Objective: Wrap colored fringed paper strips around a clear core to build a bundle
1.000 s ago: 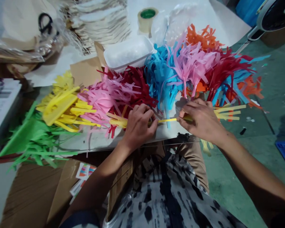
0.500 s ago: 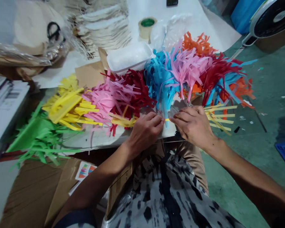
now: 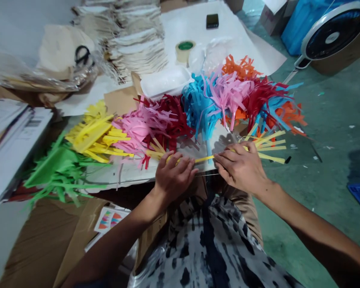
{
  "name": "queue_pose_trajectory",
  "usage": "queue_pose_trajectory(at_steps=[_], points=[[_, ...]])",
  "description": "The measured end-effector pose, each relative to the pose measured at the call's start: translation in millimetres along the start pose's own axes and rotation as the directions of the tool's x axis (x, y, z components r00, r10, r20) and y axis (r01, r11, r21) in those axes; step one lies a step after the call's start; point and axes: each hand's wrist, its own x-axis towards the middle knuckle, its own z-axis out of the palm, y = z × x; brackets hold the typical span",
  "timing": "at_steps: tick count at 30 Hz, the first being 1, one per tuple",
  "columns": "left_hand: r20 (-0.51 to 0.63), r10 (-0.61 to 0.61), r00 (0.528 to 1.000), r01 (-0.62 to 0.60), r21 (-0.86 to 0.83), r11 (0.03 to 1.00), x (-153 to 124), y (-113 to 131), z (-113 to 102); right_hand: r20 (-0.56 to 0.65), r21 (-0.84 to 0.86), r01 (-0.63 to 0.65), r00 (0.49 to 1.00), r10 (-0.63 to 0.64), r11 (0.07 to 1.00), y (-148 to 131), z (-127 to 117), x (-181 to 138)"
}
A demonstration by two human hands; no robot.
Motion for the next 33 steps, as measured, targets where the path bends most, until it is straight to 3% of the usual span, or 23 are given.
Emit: queue_pose_trajectory(at_steps=[5,14,17,19,21,23,25,27,30,33], points=[[-0.014,0.118,0.993,-0.118,0.032,0.993,-6.2,17.3,6.3,0.0,-0.026,0.036,0.999,-0.036,0.999,-12.1,-6.1,-9.7],[-0.031,0.103,0.994,-0.105,-0.099,0.99,-20.8,35.4,9.2,-0.135,-0.124,0.021,0.99,-0.038,0.992,-40.6,-1.9,-23.9],[-0.007,0.019,1.0,-0.02,-0.21,0.977,-18.0,45.4,0.2,-0.142,-0.13,0.073,0.986,-0.092,0.989,-42.0,-3.0,-24.1],[0.04,-0.126,0.991,0.132,-0.358,0.924,-14.6,53.4,-9.1,-0.177,-0.129,0.079,0.979,-0.101,0.989,-39.5,-8.7,-26.1],[0.144,-0.32,0.937,0.341,-0.586,0.735,-9.4,60.1,-20.9,-0.249,-0.132,0.066,0.964,-0.097,0.989,-35.8,-17.5,-28.6],[0.346,-0.431,0.833,0.51,-0.782,0.359,-2.7,63.5,-33.7,-0.307,-0.14,0.05,0.947,-0.092,0.989,-32.8,-27.5,-30.5],[0.568,-0.356,0.742,0.595,-0.803,-0.041,3.8,63.8,-44.9,-0.368,-0.128,0.043,0.926,-0.088,0.991,-32.4,-37.1,-30.7],[0.696,-0.228,0.681,0.629,-0.715,-0.304,8.2,63.2,-52.4,-0.405,-0.062,0.035,0.913,-0.057,0.997,-35.3,-45.4,-28.7],[0.767,-0.146,0.625,0.614,-0.598,-0.515,10.2,64.3,-56.1,-0.45,0.088,0.018,0.893,0.024,0.996,-44.0,-54.3,-21.6],[0.78,-0.124,0.614,0.593,-0.559,-0.58,12.1,66.6,-55.9,-0.437,0.335,-0.033,0.88,0.186,0.942,-52.1,-59.5,-9.6]])
